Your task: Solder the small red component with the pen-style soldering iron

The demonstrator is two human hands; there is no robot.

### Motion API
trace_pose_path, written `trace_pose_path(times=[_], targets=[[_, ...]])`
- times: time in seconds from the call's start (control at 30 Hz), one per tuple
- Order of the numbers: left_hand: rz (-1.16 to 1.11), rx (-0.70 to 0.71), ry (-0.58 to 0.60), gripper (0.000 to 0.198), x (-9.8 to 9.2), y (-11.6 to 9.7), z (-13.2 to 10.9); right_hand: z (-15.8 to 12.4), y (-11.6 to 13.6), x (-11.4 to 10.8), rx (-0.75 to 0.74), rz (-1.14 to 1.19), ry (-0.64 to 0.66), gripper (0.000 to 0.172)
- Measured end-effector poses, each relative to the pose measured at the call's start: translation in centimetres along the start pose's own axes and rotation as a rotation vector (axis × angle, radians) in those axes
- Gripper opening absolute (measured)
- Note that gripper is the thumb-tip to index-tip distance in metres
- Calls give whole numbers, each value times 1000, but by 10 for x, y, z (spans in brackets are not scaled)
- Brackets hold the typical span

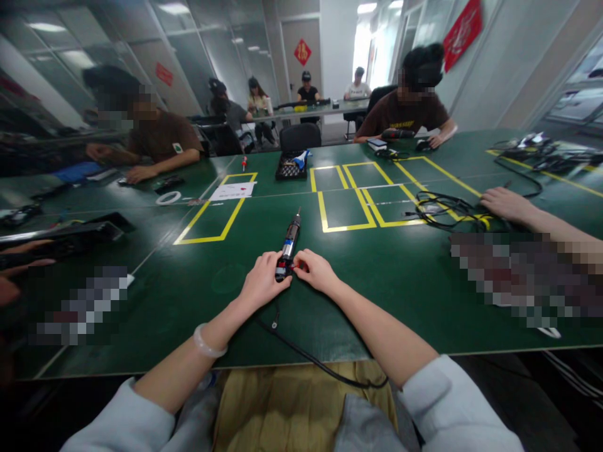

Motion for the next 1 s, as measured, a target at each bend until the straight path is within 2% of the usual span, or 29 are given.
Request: trace_pose_path(times=[0.2,0.6,0.83,1.0], targets=[[8,1,2,60,1,-1,-1,1,-2,4,-3,12,33,6],[39,-34,41,65,-1,-6,4,-1,0,-1,27,136,-5,18],[232,-85,41,64,-1,-14,8,-1,-1,-4,33,173,-4,19],[282,-87,53,63,0,-12,10,-2,-1,-1,14,188,20,24]])
Point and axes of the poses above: each hand's wrist, its own z-axis towards the middle knuckle, its own x-axis out of the palm, y = z × x, the point moved 6 cm from there along z, towards the middle knuckle, and after that the axes turned 9 degrees about -z, right-handed, at the moved point
